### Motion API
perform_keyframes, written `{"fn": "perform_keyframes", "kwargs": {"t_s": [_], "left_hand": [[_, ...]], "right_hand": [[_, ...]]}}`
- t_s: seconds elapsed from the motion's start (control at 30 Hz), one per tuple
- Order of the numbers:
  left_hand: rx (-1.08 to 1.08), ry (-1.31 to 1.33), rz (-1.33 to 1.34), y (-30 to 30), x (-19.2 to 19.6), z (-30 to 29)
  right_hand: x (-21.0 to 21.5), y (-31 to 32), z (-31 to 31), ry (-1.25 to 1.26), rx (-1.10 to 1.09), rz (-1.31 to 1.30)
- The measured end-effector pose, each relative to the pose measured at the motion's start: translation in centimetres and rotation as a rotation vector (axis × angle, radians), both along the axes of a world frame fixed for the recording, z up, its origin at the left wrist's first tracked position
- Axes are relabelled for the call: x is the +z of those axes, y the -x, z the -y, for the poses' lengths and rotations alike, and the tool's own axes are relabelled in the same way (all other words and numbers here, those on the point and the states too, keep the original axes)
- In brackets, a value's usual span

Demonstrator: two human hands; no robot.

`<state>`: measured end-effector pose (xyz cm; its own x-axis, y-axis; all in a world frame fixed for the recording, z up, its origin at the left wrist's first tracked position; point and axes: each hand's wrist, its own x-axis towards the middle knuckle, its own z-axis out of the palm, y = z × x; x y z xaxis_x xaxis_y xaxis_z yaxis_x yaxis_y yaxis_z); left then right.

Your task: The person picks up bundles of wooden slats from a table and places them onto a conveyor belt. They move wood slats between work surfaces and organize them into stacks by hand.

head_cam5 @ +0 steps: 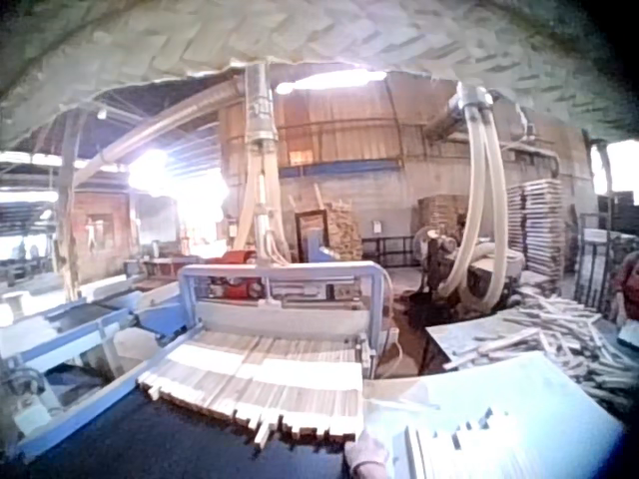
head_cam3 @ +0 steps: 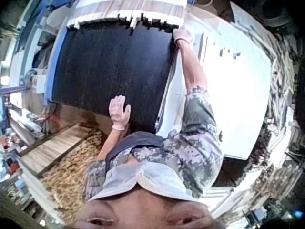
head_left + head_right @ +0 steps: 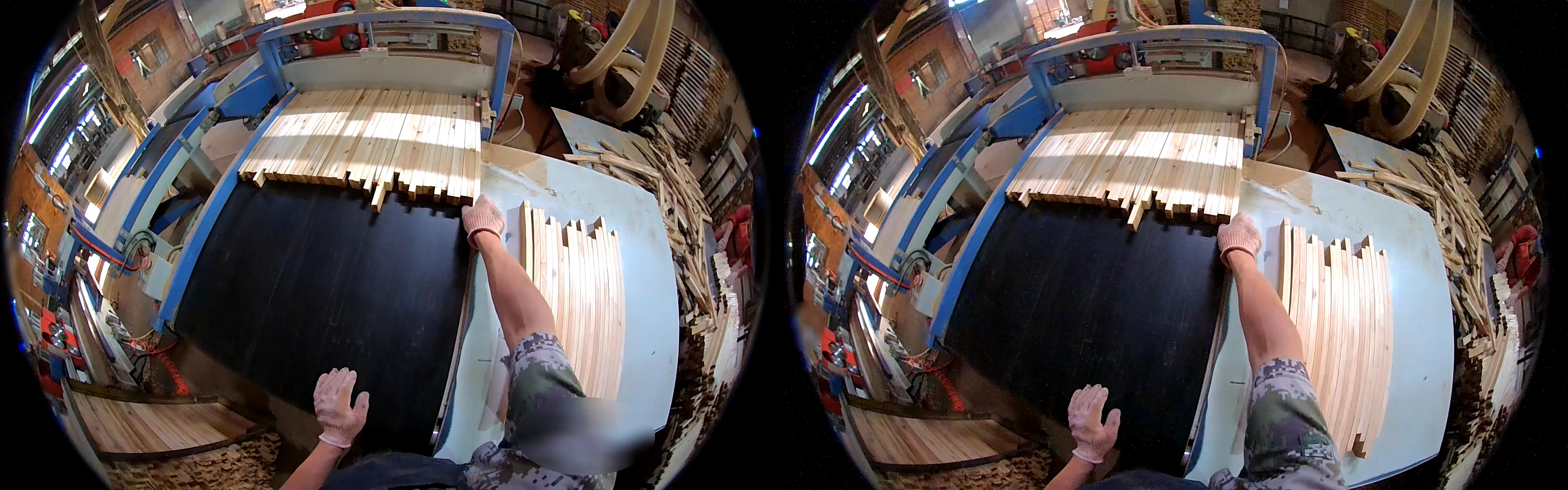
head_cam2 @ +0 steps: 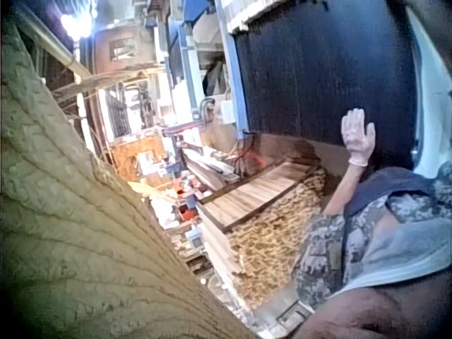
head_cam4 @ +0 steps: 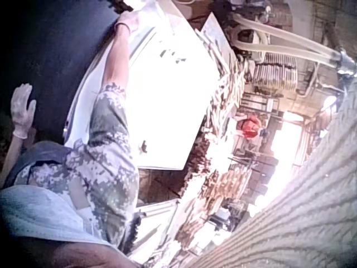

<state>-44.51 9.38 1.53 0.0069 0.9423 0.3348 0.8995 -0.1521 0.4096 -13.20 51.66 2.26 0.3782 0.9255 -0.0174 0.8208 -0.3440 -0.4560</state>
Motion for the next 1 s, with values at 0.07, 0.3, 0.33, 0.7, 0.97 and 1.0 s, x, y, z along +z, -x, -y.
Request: {"fn": "perform_keyframes", "kwargs": {"t_s": [0.07, 0.3, 0.33, 0.7, 0.97, 1.0], "left_hand": [[-0.004, 0.005, -0.004, 0.1, 0.0, -0.2], [0.010, 0.023, -0.013, -0.3, 0.1, -0.4], [0.015, 0.024, -0.019, -0.3, 0.0, -0.4], [-0.002, 0.010, -0.009, -0.2, -0.2, -0.6], [0.007, 0.013, -0.002, -0.2, 0.0, -0.6], [0.007, 0.012, -0.003, -0.2, 0.0, -0.6]], "right_hand": [[0.4, -0.5, -0.6, 0.061, 0.008, -0.002], [3.3, -1.0, -0.2, -0.051, 0.068, -0.004], [3.5, -1.2, -0.1, -0.049, 0.084, -0.003], [1.4, -5.7, -1.2, 0.018, 0.173, 0.109], [2.8, -1.1, -0.5, 0.096, 0.088, -0.007], [2.5, -1.1, -0.8, 0.060, 0.080, -0.029]]}}
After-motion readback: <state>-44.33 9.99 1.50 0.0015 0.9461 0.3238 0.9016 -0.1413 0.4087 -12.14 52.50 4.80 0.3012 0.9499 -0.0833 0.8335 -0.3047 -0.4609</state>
